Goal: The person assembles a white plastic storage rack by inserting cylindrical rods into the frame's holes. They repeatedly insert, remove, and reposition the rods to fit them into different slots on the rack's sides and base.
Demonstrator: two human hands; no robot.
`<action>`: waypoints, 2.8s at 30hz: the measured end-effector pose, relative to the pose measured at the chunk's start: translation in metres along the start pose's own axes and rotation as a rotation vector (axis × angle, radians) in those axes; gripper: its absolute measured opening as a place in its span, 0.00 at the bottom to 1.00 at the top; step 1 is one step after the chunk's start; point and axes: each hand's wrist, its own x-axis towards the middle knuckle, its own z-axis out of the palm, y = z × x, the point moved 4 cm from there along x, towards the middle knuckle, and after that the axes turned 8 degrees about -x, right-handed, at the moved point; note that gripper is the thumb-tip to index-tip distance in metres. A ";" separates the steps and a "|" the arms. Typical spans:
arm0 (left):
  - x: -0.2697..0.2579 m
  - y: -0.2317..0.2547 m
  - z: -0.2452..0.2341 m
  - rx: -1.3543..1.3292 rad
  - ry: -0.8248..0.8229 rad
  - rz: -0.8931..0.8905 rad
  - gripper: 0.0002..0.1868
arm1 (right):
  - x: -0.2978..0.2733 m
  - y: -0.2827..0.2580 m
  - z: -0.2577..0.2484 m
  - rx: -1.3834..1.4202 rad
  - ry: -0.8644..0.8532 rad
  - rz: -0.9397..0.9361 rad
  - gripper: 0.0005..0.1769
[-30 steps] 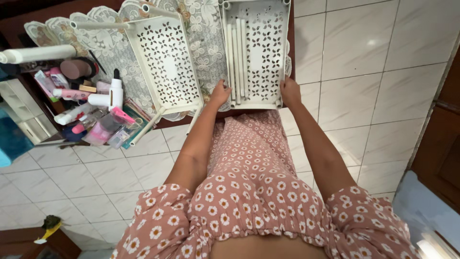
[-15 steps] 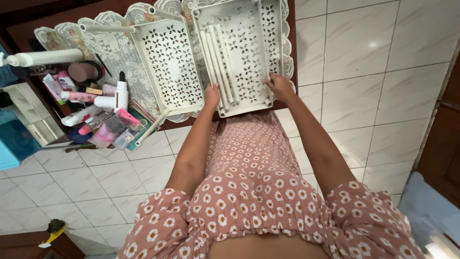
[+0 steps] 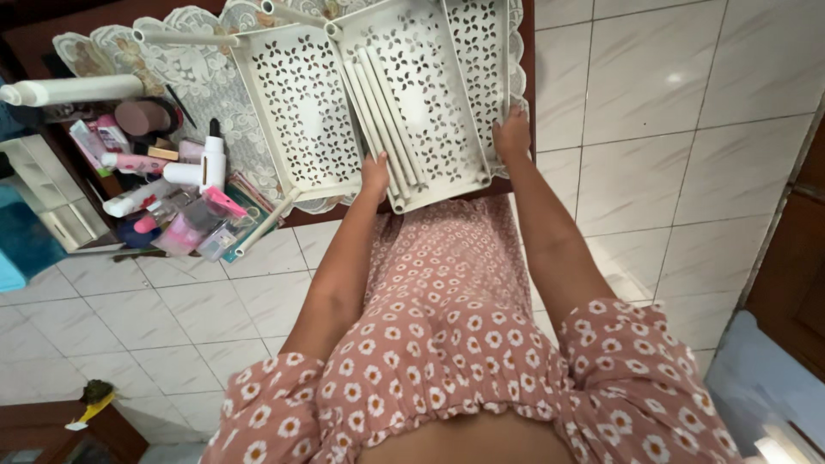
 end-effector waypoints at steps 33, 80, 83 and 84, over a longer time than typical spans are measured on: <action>0.009 0.022 -0.024 0.302 0.020 0.047 0.22 | -0.112 0.135 -0.140 0.246 0.463 0.125 0.08; -0.114 0.129 0.005 0.114 -0.337 0.500 0.33 | -0.183 -0.034 -0.157 0.536 0.267 -0.273 0.10; -0.124 0.148 -0.030 -0.016 -0.227 0.479 0.31 | -0.177 -0.065 -0.159 0.583 0.178 -0.337 0.12; -0.129 0.159 -0.044 -0.091 -0.216 0.475 0.31 | -0.175 -0.079 -0.162 0.632 0.149 -0.422 0.13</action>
